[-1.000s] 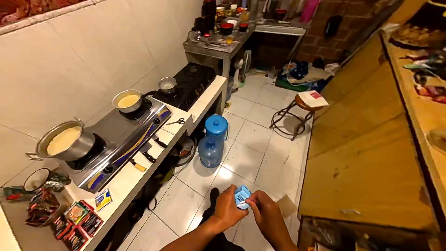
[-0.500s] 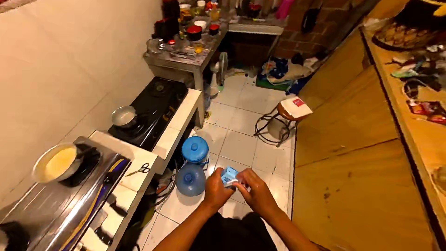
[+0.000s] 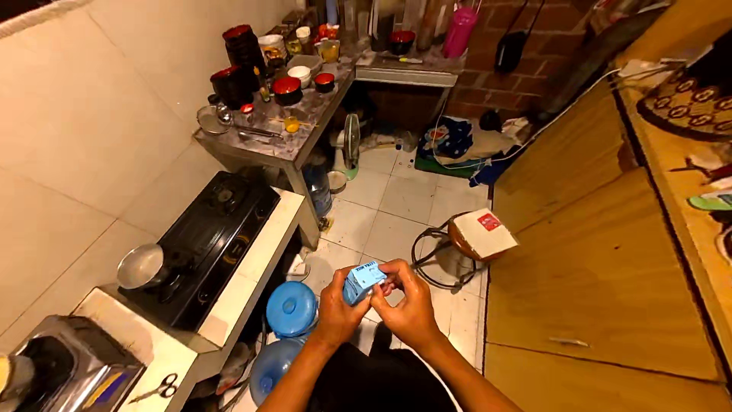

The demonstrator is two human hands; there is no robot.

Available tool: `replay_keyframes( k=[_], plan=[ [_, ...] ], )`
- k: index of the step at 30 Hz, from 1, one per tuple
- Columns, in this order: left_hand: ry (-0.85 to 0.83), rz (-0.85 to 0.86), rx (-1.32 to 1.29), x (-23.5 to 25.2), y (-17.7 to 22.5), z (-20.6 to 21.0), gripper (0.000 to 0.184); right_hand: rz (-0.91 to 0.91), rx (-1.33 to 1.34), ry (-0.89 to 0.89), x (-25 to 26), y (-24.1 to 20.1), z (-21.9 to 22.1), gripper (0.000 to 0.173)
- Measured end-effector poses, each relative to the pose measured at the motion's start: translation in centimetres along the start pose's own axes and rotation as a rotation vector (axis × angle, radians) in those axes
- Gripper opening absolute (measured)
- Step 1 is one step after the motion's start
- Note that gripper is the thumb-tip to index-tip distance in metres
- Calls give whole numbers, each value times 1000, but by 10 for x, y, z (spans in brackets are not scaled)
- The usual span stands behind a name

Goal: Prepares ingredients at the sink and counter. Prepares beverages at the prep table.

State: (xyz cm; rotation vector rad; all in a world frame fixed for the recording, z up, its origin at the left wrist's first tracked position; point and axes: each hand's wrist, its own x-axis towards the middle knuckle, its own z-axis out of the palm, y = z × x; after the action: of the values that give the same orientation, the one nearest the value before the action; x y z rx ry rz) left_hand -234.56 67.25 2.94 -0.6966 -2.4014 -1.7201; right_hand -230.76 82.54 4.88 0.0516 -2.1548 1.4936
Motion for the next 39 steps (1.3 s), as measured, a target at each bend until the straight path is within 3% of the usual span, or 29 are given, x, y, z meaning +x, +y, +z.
replay_keyframes(
  k=[6, 11, 14, 17, 21, 25, 29, 39],
  plan=[
    [-135, -66, -146, 100, -22, 40, 62, 49, 120, -176, 101, 57, -33, 28],
    [-249, -147, -156, 193, -51, 55, 78, 5, 122, -176, 188, 112, -32, 15],
    [-192, -90, -168, 253, -73, 65, 74, -48, 66, -260, 249, 140, -30, 16],
    [-171, -34, -111, 323, -96, 69, 75, 26, 61, -354, 317, 162, -26, 13],
    [-217, -2, -184, 412, -118, 73, 74, 69, 126, -336, 397, 188, -20, 20],
    [-272, -87, -210, 476, -132, 74, 77, 117, 200, -345, 460, 211, -13, 16],
    [-211, -203, -86, 528, -144, 83, 81, 171, 243, -410, 522, 235, -8, 14],
    [147, 28, 37, 683, -210, 152, 65, -108, 259, -314, 705, 340, 10, 14]
  ],
)
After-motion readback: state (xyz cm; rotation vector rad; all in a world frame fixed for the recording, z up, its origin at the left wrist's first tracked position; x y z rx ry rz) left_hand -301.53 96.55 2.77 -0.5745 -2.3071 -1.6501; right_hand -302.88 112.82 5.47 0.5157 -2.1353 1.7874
